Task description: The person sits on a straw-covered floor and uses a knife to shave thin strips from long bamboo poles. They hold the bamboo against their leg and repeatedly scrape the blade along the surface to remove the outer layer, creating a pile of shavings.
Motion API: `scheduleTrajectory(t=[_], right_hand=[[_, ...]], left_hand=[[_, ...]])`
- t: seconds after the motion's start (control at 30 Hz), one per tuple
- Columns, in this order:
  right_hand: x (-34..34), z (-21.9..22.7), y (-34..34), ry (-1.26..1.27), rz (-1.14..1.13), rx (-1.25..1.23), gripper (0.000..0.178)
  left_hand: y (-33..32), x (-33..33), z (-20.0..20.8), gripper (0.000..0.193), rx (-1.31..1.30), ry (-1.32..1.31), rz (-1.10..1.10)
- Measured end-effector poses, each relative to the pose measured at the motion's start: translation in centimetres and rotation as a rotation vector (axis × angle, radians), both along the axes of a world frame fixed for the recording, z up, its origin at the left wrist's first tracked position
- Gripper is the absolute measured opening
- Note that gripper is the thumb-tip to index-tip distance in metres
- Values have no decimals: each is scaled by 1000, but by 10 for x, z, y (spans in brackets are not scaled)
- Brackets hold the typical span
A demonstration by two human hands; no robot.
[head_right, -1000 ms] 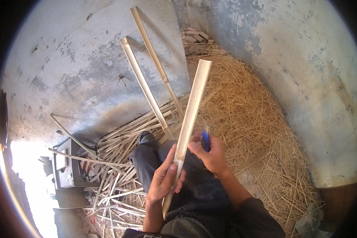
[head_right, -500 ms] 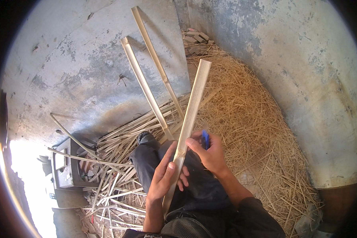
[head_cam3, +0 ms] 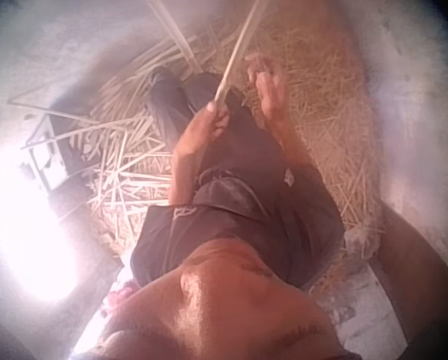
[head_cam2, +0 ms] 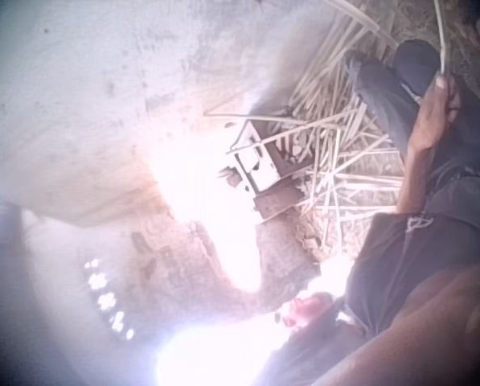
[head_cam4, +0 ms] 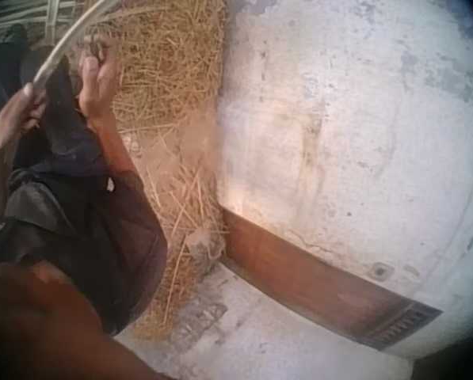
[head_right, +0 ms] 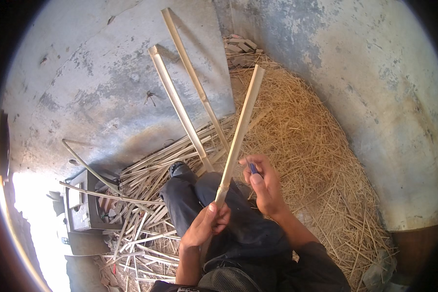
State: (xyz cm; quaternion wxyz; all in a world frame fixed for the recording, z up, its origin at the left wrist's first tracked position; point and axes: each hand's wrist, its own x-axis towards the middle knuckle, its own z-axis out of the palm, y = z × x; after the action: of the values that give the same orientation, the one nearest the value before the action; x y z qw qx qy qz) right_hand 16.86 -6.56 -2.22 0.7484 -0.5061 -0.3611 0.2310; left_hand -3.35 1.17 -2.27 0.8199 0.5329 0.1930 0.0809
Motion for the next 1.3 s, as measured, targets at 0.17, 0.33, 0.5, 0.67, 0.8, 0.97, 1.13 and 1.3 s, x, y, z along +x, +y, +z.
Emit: scheduleTrajectory(t=[0.17, 0.33, 0.5, 0.67, 0.8, 0.97, 1.13, 1.3], right_hand=[[13, 21, -23, -801, 44, -169, 27], [5, 31, -25, -1038, -23, -180, 32], [3, 33, -17, -1096, -75, -129, 33], [3, 32, -14, -1167, -94, -152, 32], [7, 30, -12, -1193, -115, -161, 31], [10, 29, -11, -1215, -104, -201, 29], [13, 28, -9, -1240, -134, -186, 29], [16, 26, -7, -1272, -163, -177, 29]], left_hand=[[-9, 2, 11, 49, 362, 75, 216], [-13, 4, 18, 30, 717, 205, 278], [-24, 11, 27, 27, 818, 213, 368], [-23, 11, 21, 23, 906, 306, 387], [-23, 13, 17, 25, 936, 351, 391], [-21, 13, 13, 27, 936, 379, 382], [-19, 13, 12, 26, 946, 378, 376], [-20, 14, 10, 26, 947, 366, 390]])
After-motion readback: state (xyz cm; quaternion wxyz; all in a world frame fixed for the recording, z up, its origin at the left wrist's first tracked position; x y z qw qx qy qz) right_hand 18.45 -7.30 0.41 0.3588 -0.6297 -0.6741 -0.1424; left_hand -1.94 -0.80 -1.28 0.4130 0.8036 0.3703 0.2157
